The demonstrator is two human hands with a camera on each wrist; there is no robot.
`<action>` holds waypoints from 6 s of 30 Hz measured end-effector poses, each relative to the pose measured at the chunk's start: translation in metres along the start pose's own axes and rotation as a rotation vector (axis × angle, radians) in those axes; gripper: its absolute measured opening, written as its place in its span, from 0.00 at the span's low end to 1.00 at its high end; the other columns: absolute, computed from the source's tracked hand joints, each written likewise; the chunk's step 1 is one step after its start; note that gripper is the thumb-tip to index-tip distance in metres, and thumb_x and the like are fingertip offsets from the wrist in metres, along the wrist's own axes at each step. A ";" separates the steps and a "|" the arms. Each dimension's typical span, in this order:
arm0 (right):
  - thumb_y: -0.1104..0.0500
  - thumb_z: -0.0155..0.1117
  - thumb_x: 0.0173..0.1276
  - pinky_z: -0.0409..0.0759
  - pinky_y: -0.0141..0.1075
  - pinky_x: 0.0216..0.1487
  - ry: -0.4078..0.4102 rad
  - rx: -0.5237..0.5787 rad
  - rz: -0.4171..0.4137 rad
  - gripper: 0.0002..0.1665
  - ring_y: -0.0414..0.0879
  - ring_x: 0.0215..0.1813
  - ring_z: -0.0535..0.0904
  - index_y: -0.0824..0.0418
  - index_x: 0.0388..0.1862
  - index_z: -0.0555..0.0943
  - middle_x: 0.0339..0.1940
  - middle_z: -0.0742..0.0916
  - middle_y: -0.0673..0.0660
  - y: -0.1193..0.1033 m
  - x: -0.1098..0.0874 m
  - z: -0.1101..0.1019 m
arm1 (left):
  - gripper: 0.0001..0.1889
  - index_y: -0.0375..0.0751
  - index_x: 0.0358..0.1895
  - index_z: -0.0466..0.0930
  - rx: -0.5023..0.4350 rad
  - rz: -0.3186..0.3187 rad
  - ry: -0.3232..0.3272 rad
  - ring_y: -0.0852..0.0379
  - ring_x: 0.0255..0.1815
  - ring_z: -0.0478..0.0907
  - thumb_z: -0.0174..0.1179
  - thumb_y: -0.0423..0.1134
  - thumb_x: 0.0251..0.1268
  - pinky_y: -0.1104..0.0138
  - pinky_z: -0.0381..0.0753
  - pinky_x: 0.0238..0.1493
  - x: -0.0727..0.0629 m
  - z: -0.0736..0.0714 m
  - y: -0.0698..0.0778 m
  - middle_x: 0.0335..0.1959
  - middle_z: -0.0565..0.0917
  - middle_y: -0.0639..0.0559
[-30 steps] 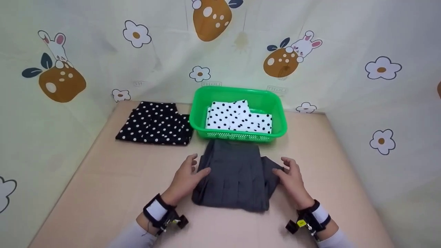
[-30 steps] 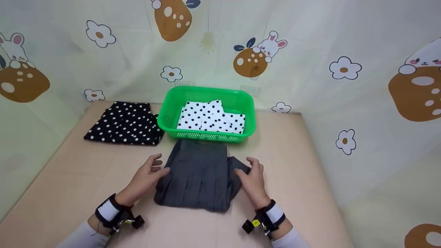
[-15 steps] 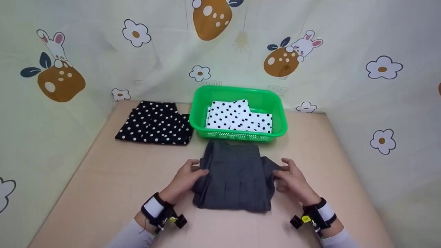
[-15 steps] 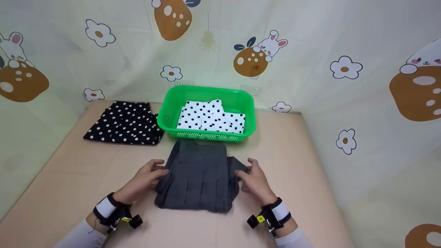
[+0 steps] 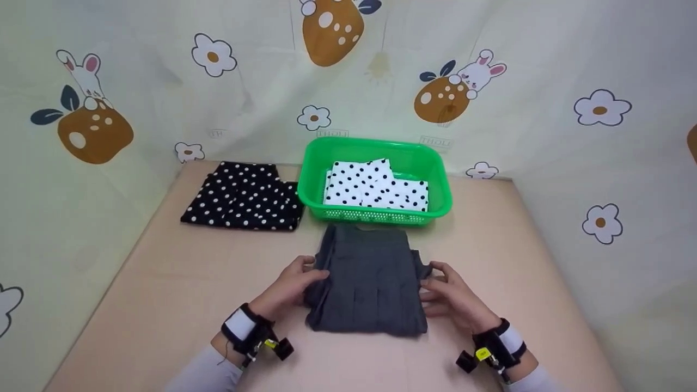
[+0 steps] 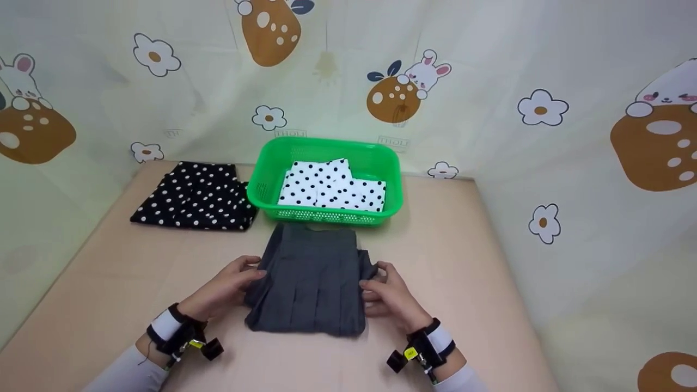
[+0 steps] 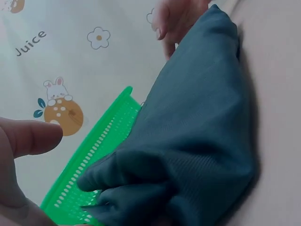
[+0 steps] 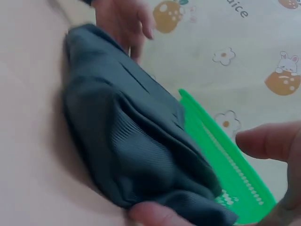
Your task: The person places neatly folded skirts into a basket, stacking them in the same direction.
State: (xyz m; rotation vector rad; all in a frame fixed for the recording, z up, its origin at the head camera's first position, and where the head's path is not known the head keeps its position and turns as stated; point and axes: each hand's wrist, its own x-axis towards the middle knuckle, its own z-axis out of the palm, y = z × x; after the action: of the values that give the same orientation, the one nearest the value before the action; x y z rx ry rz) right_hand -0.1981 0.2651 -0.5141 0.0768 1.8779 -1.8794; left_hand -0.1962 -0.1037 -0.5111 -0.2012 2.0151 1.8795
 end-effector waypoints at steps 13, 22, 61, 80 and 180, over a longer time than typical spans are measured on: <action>0.59 0.63 0.78 0.79 0.35 0.69 -0.140 0.213 -0.050 0.49 0.46 0.71 0.78 0.64 0.86 0.46 0.81 0.70 0.66 0.017 0.010 0.040 | 0.46 0.37 0.84 0.48 -0.212 0.128 -0.228 0.50 0.71 0.76 0.65 0.39 0.69 0.62 0.73 0.73 0.003 0.028 -0.023 0.78 0.71 0.37; 0.65 0.65 0.76 0.86 0.40 0.64 -0.174 0.249 -0.086 0.44 0.48 0.63 0.87 0.63 0.83 0.54 0.66 0.85 0.57 0.028 0.007 0.055 | 0.49 0.30 0.82 0.52 -0.077 0.173 -0.077 0.41 0.78 0.64 0.69 0.30 0.58 0.50 0.60 0.81 0.002 0.049 -0.028 0.80 0.66 0.34; 0.71 0.65 0.71 0.84 0.41 0.65 -0.062 0.234 -0.224 0.45 0.49 0.66 0.82 0.62 0.82 0.56 0.69 0.80 0.57 0.017 -0.005 0.047 | 0.43 0.36 0.81 0.55 -0.358 0.193 -0.267 0.51 0.64 0.81 0.63 0.26 0.63 0.62 0.80 0.67 0.004 0.031 -0.019 0.72 0.77 0.38; 0.73 0.61 0.73 0.89 0.42 0.59 -0.029 0.195 -0.300 0.43 0.51 0.63 0.85 0.56 0.81 0.58 0.70 0.76 0.61 -0.034 -0.006 0.039 | 0.43 0.35 0.80 0.59 -0.179 0.299 -0.113 0.43 0.71 0.75 0.66 0.25 0.60 0.53 0.72 0.76 0.012 0.029 0.023 0.74 0.75 0.35; 0.58 0.63 0.75 0.66 0.53 0.83 0.819 -0.505 -0.555 0.38 0.57 0.80 0.69 0.58 0.82 0.66 0.77 0.76 0.63 -0.127 0.146 0.018 | 0.32 0.41 0.79 0.68 0.304 0.571 0.635 0.44 0.78 0.72 0.63 0.45 0.76 0.49 0.71 0.78 0.152 0.008 0.112 0.77 0.75 0.42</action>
State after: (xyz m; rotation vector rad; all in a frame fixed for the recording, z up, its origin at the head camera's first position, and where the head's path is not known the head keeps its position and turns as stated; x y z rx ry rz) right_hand -0.3684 0.1987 -0.4484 0.1955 3.1603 -1.7555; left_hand -0.3742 -0.0628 -0.4629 -0.1633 3.0226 1.9378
